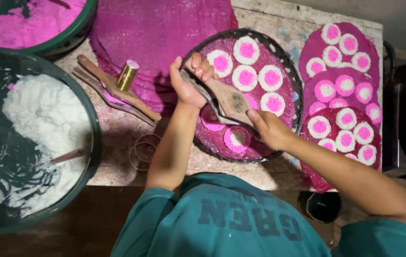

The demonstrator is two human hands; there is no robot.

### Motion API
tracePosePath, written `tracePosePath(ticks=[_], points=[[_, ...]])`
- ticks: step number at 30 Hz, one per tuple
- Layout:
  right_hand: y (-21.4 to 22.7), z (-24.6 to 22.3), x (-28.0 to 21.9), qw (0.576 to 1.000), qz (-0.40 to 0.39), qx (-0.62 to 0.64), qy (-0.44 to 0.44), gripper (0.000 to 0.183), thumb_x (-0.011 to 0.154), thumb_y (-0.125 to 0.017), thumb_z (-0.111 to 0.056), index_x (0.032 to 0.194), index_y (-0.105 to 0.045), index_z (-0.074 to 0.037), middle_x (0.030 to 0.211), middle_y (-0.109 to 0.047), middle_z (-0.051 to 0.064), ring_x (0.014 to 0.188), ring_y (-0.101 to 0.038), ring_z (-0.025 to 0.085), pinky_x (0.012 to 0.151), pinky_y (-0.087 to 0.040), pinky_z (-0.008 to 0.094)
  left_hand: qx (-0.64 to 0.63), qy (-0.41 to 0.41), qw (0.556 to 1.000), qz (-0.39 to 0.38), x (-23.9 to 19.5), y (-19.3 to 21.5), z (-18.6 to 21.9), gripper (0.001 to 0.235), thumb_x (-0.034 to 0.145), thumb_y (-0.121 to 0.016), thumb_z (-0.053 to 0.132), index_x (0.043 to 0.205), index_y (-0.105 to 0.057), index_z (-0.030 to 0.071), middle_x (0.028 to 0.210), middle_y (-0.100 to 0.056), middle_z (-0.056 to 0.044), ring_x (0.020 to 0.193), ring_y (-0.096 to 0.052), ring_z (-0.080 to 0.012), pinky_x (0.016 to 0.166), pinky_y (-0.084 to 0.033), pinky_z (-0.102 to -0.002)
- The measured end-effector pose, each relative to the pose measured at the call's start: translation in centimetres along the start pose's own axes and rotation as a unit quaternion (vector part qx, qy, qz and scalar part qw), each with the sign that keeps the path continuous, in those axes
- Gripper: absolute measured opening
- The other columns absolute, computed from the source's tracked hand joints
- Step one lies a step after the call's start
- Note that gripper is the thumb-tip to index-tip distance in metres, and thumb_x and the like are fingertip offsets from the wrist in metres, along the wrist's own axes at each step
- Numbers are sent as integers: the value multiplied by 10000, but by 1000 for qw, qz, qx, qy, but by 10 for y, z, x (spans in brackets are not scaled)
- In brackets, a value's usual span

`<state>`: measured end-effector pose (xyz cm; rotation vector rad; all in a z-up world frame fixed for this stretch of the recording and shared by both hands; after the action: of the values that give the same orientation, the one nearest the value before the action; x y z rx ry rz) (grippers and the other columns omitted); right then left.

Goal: The person scoops white and pink powders into a wooden mold, presses them into a tray, and removes the formed round sweets. They repeat this process to create multiple pink-and-white layered sweets and place them on a tray.

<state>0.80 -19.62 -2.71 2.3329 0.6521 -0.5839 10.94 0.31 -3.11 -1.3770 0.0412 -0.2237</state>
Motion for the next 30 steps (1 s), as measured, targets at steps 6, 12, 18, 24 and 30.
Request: tracePosePath(ticks=[6, 12, 18, 24, 30], points=[[15, -7, 10, 994, 17, -99, 35, 675, 1065, -305, -533, 942, -682, 13, 645, -647, 120, 587, -657, 210, 634, -521, 381, -24, -29, 999, 39, 3, 5, 0, 347, 964, -447, 500, 833, -469, 179, 719, -448, 39, 690, -449, -144, 780, -432, -371], [7, 10, 9, 998, -37, 55, -3, 708, 1029, -262, -599, 1048, -664, -16, 744, -637, 102, 651, -630, 218, 644, -558, 384, 54, -12, 998, -7, 18, -40, 7, 366, 1004, -421, 492, 883, -495, 154, 763, -474, 16, 723, -448, -147, 775, -410, -360], [81, 49, -24, 997, 30, -49, -51, 785, 1018, -260, -640, 967, -695, 12, 744, -674, 159, 732, -648, 254, 713, -534, 429, -39, 35, 998, 18, 36, -44, -63, 295, 940, -415, 414, 850, -490, 144, 753, -465, 12, 741, -470, -165, 853, -452, -404], [84, 62, -21, 985, 122, -109, -49, 716, 1076, -245, -531, 911, -652, 34, 673, -642, 184, 647, -654, 305, 697, -539, 466, -70, 63, 995, 16, 59, -10, -105, 323, 926, -442, 454, 787, -458, 163, 680, -415, 33, 665, -442, -153, 771, -438, -387], [73, 72, -19, 993, 99, -54, -46, 709, 1086, -250, -512, 888, -658, 33, 631, -590, 156, 570, -612, 329, 624, -532, 479, -43, 72, 995, 46, 56, 10, -114, 339, 935, -449, 469, 762, -447, 176, 644, -383, 38, 623, -414, -147, 739, -423, -373]])
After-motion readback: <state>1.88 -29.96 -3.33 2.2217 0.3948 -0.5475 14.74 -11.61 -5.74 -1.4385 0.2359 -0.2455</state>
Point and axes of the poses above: each hand's wrist, its own x-axis towards the middle knuckle, its own y-axis out of the back of the hand, z = x × y, the point moved 10 cm from there along x, towards the middle knuckle
